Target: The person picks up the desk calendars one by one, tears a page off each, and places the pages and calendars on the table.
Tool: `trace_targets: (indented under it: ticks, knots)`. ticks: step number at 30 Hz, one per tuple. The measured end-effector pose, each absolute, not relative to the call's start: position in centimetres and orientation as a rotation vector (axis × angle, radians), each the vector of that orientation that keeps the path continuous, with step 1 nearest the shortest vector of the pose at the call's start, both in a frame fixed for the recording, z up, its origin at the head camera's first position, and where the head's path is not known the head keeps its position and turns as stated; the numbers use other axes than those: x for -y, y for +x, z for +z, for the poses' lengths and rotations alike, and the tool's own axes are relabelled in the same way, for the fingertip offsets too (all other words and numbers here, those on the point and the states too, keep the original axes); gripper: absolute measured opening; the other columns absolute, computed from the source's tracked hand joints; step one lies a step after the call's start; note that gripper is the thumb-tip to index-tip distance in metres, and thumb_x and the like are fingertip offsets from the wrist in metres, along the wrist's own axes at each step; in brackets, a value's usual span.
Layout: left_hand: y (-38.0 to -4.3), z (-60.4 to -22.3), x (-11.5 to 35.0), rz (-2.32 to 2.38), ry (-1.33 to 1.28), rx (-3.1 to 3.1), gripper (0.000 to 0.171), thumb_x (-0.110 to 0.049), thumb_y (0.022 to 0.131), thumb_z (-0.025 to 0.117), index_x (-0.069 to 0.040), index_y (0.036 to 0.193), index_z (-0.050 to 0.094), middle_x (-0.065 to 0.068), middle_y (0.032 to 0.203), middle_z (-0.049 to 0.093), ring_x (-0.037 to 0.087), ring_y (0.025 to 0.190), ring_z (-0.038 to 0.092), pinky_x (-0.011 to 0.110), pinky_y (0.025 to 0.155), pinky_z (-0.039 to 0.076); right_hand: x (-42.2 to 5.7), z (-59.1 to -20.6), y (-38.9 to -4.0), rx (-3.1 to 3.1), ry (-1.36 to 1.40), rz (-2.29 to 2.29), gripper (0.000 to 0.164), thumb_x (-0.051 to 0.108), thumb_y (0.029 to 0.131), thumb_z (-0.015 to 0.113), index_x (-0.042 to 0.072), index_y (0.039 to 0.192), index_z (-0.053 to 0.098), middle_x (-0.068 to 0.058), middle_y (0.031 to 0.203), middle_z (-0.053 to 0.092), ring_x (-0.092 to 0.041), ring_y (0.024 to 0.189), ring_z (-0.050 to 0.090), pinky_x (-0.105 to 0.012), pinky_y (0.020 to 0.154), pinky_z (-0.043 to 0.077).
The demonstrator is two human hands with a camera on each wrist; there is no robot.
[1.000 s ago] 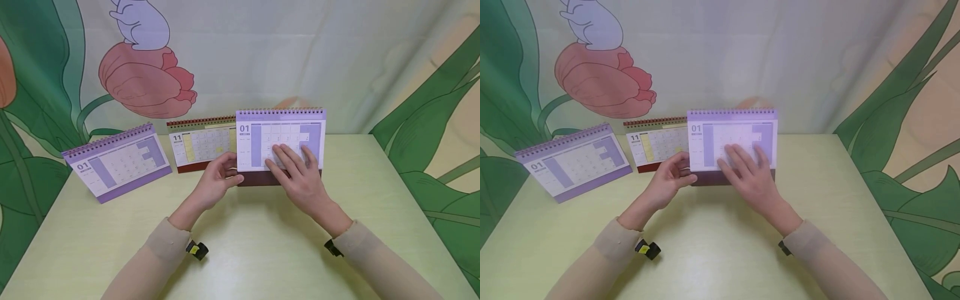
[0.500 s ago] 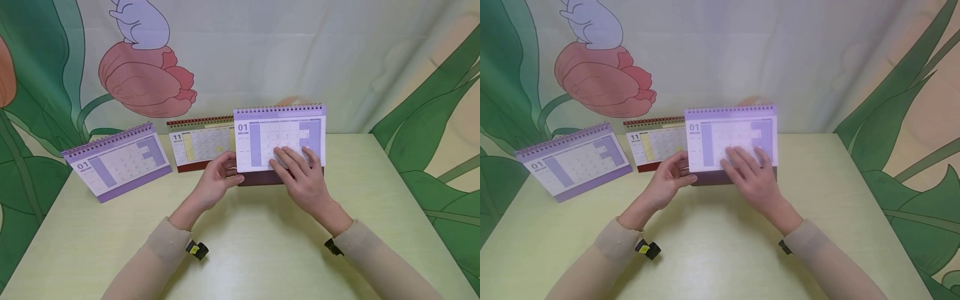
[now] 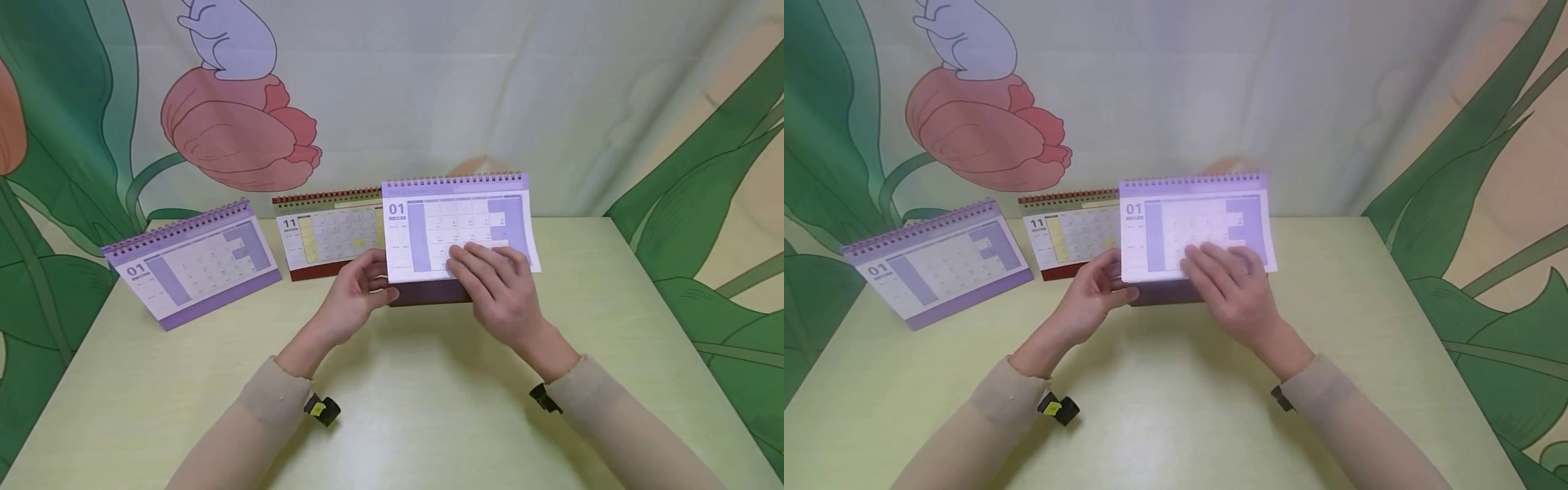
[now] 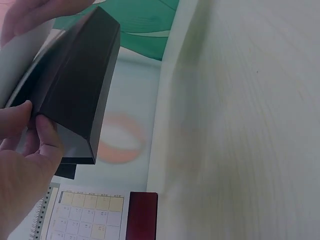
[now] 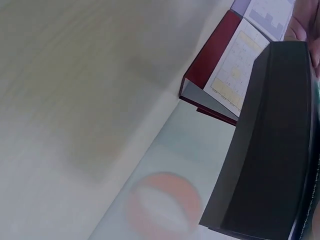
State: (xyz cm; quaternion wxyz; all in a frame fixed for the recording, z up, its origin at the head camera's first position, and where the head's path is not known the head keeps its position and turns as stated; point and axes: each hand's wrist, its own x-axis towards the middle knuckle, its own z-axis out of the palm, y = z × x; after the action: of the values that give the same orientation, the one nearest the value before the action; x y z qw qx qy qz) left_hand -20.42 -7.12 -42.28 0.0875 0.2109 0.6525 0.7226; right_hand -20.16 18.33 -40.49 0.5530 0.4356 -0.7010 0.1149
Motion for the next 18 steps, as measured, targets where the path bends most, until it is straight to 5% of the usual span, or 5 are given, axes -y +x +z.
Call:
trace_targets:
  ticks: [18]
  knots:
    - [-19.97, -41.74, 6.6, 2.195, 0.614, -1.918, 0.044, 0.021, 0.091, 0.058, 0.006, 0.132, 0.054, 0.022, 0.127, 0.066, 0.03, 0.108, 0.067, 0.032, 0.087, 0.057, -17.88, -39.63, -19.84, 1.536, 1.0, 0.337, 0.019, -0.01, 0.093, 0.059, -0.002, 0.1, 0.075, -0.013, 0.11, 0.076, -0.032, 0.091, 0.073, -0.046, 0.073, 0.049]
